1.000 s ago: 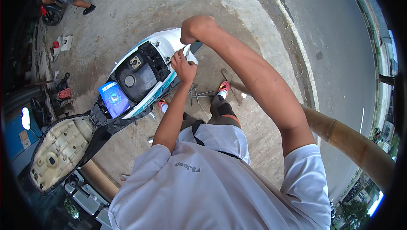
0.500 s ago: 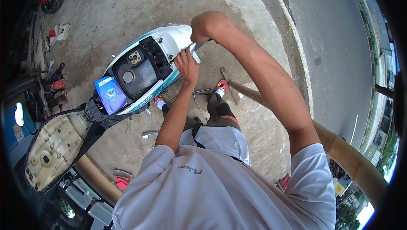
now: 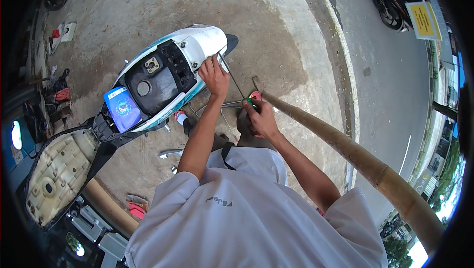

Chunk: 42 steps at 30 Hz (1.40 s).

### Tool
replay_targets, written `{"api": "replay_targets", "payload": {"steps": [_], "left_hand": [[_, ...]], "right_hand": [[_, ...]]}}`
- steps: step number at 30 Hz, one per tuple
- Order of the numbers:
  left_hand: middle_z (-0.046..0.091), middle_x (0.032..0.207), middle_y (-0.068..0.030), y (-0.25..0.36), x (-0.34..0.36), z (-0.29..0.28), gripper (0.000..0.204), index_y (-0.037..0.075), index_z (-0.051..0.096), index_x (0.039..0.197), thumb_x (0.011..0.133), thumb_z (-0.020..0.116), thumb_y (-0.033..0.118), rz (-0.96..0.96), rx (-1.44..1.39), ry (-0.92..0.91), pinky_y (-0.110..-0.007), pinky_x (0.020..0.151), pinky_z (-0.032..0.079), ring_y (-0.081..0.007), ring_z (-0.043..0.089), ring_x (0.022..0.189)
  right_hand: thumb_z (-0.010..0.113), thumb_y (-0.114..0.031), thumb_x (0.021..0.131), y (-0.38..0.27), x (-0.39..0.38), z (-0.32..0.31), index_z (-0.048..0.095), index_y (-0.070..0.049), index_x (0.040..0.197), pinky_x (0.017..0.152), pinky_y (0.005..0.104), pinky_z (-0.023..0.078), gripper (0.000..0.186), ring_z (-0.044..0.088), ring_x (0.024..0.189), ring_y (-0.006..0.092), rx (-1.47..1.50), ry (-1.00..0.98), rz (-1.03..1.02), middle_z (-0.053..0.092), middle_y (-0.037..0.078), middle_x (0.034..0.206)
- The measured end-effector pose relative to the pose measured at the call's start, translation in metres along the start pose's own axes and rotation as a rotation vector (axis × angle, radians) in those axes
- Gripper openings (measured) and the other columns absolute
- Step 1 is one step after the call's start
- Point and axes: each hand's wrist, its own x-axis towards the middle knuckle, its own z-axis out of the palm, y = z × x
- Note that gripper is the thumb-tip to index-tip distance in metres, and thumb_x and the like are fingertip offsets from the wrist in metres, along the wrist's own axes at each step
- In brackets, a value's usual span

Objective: Removing body panels and performing maintenance on a scooter.

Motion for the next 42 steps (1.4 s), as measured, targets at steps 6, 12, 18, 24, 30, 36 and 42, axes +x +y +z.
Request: {"api": "replay_targets", "payload": {"steps": [6,12,18,24,30,36,42], "left_hand": [[0.052,0.114,-0.0086,-0.002,0.0,0.002,0.049,0.005,0.054,0.117,0.07,0.065,-0.002,-0.009,-0.005,0.0,-0.045,0.093,0.033,-0.029,0.047,0.11],[0.052,0.112,-0.0086,-0.002,0.003,0.001,0.047,0.008,0.054,0.116,0.071,0.067,0.001,-0.001,-0.01,-0.007,-0.045,0.091,0.033,-0.0288,0.047,0.11],[0.052,0.111,-0.0082,-0.003,0.004,0.004,0.047,0.008,0.055,0.114,0.07,0.067,0.001,0.002,0.001,-0.017,-0.045,0.091,0.032,-0.0283,0.047,0.109],[0.052,0.111,-0.0078,-0.005,0.005,0.004,0.047,0.009,0.055,0.113,0.069,0.067,0.0,-0.019,-0.022,-0.038,-0.045,0.089,0.032,-0.0283,0.047,0.107],[0.052,0.111,-0.0074,0.001,0.004,0.003,0.051,0.008,0.055,0.113,0.064,0.067,-0.003,0.0,-0.008,-0.004,-0.044,0.088,0.033,-0.0274,0.047,0.108],[0.052,0.113,-0.0081,-0.006,0.002,0.002,0.05,0.009,0.055,0.114,0.067,0.069,-0.001,-0.027,-0.014,-0.035,-0.045,0.088,0.033,-0.0275,0.047,0.108],[0.053,0.111,-0.0081,-0.008,0.003,0.0,0.048,0.008,0.056,0.113,0.068,0.07,0.0,-0.03,-0.083,-0.015,-0.045,0.089,0.034,-0.0287,0.048,0.107]], "right_hand": [[0.057,-0.028,0.091,-0.068,0.008,-0.036,0.054,-0.003,0.077,0.028,0.0254,0.025,0.028,0.043,0.036,0.0105,0.178,-0.099,0.306,0.052,0.005,0.057],[0.054,-0.024,0.085,-0.158,0.047,-0.064,0.053,-0.003,0.073,0.031,0.028,0.03,0.025,0.045,0.037,0.0116,-0.414,-0.172,0.255,0.053,0.005,0.055],[0.049,-0.021,0.081,-0.217,0.09,-0.032,0.05,-0.001,0.071,0.037,0.0299,0.034,0.022,0.047,0.041,0.0172,-0.889,-0.344,0.195,0.051,0.009,0.054],[0.053,-0.017,0.074,-0.262,0.112,0.001,0.059,-0.004,0.073,0.058,0.0375,0.045,0.015,0.056,0.061,0.0226,-1.33,-0.284,0.179,0.061,0.013,0.075],[0.069,-0.013,0.07,-0.287,0.161,0.024,0.069,-0.003,0.086,0.072,0.0408,0.05,0.019,0.065,0.078,0.0253,-1.751,-0.465,-0.109,0.068,0.013,0.088],[0.076,-0.01,0.067,-0.3,0.132,0.054,0.071,-0.016,0.101,0.085,0.0415,0.049,0.035,0.064,0.096,0.0241,-1.853,-0.364,-0.04,0.069,0.001,0.103],[0.07,-0.011,0.065,-0.248,0.069,0.009,0.072,-0.005,0.087,0.065,0.0399,0.055,0.023,0.07,0.08,0.0297,-1.465,-0.107,-0.387,0.07,0.015,0.088]]}}
